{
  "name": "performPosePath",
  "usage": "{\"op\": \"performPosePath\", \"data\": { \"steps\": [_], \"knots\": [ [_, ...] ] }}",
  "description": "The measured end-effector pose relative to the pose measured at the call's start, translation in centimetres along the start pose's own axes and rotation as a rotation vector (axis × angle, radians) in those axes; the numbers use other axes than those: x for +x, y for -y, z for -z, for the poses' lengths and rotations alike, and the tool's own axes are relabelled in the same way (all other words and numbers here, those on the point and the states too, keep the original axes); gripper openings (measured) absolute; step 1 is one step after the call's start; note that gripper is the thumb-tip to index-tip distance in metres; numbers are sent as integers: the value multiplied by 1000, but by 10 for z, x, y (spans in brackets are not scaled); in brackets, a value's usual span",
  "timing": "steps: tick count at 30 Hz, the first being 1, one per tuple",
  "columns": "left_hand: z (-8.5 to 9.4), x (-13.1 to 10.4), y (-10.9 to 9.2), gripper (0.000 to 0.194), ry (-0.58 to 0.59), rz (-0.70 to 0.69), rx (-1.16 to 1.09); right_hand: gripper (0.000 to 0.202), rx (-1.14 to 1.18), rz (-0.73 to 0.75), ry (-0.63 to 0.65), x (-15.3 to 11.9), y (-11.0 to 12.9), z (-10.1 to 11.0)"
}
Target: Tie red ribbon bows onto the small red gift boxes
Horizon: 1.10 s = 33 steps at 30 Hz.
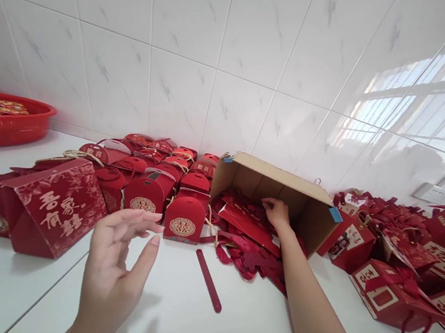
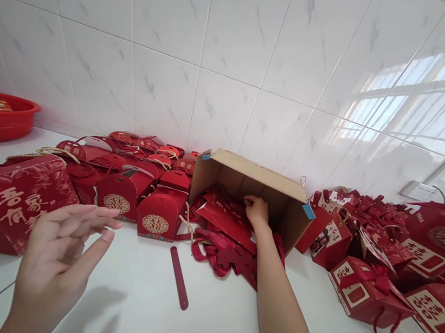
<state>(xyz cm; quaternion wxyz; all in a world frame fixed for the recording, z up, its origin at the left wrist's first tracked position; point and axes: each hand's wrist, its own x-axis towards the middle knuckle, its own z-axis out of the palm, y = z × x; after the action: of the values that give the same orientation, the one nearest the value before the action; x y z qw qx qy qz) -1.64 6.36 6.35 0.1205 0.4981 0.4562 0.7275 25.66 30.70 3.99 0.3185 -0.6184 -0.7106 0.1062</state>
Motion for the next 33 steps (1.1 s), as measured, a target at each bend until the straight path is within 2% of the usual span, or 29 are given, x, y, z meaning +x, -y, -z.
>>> {"op": "performPosePath", "data": {
  "steps": [3,5,9,11,15,19,21,24,28,33],
  "knots": [
    [0,0,1,33,11,-6,14,24,68,48,-3,-4,22,17],
    [-1,-1,1,32,14,-13,27,25,122,121,43,-12,41,26],
    [-1,-1,-3,26,45,9,92,17,224,300,266,-42,82,43],
    [0,-2,-6,21,75,16,133,17,350,347,379,-60,101,53],
    [-1,-6,-10,17,145,-11,181,21,752,298,543,-92,132,71],
    [-4,-11,-16,13,198,-88,171,17,946,305,631,-112,154,81],
    [-5,-14,-21,12,186,-112,128,15,979,316,652,-122,164,82],
    [-6,-18,-30,14,172,-78,49,15,973,342,644,-140,177,79],
    [-4,-20,-38,13,201,-11,-38,11,924,456,523,-161,183,73],
    [-3,-17,-41,11,239,94,-162,9,797,612,369,-170,182,71]
  ]
}}
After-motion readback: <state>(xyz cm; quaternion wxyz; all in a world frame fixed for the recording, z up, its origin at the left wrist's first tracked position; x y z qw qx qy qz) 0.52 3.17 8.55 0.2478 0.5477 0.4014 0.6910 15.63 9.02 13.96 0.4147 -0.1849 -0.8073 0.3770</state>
